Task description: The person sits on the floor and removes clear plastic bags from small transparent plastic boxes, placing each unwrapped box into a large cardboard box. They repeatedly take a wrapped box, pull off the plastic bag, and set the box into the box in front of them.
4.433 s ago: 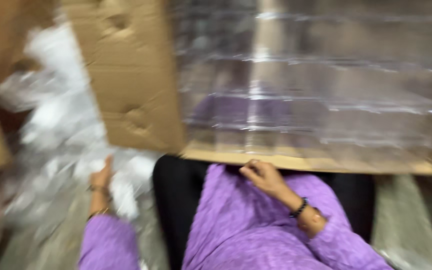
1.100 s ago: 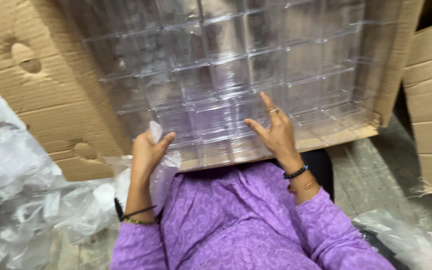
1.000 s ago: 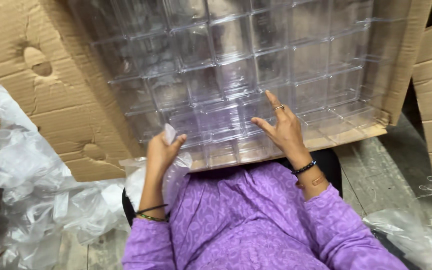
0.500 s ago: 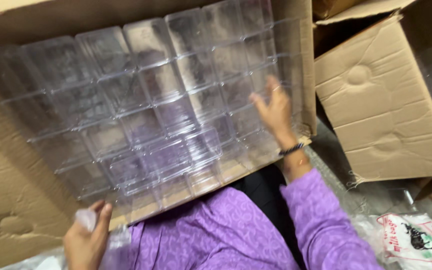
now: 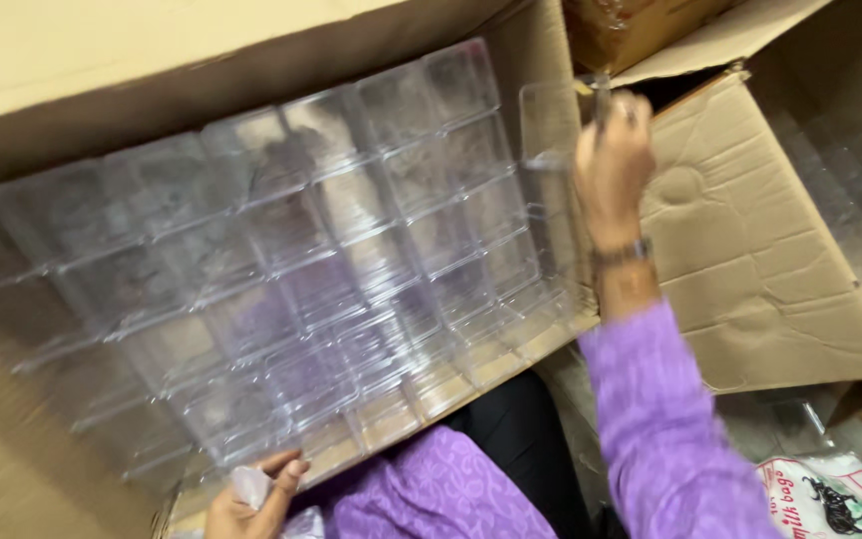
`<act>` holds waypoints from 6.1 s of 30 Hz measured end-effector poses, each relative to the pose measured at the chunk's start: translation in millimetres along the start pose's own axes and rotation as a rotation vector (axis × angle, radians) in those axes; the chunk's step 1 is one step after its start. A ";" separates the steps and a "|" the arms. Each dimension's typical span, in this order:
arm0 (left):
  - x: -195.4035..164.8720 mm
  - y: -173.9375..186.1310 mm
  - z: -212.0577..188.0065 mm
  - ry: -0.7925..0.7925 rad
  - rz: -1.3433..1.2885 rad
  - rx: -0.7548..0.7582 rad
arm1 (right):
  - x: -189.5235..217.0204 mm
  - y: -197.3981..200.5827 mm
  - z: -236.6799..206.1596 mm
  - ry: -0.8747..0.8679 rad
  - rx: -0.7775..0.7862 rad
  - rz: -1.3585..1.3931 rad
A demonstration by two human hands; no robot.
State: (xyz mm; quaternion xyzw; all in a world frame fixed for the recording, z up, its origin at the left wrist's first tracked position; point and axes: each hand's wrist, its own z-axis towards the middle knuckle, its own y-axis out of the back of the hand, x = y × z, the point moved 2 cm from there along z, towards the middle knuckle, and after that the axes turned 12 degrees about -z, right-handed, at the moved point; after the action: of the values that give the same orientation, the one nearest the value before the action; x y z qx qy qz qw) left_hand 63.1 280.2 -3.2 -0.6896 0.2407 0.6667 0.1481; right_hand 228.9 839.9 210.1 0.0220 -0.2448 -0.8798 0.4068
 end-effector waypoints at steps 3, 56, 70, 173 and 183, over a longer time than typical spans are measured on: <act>-44.1 -46.7 18.8 -0.083 -0.087 0.285 | 30.9 71.1 -75.3 -0.335 0.291 0.414; -43.7 -133.4 27.6 0.165 -1.013 0.669 | -21.4 33.6 -101.8 -0.459 0.608 1.168; -67.4 -115.2 -13.5 -0.096 -0.718 0.411 | 189.3 139.5 -241.9 -0.153 1.064 1.214; 35.9 -161.2 -48.8 0.345 -0.770 0.728 | 112.5 157.0 -287.6 -0.126 1.043 0.725; -10.6 -158.1 -33.2 0.427 -0.924 0.676 | -18.1 15.9 -129.5 0.109 0.195 0.073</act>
State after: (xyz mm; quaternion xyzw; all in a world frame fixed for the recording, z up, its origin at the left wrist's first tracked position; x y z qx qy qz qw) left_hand 175.0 397.0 -8.9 -0.7558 0.1394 0.2673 0.5813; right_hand 283.0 790.8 100.5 0.1003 -0.3074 -0.8339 0.4472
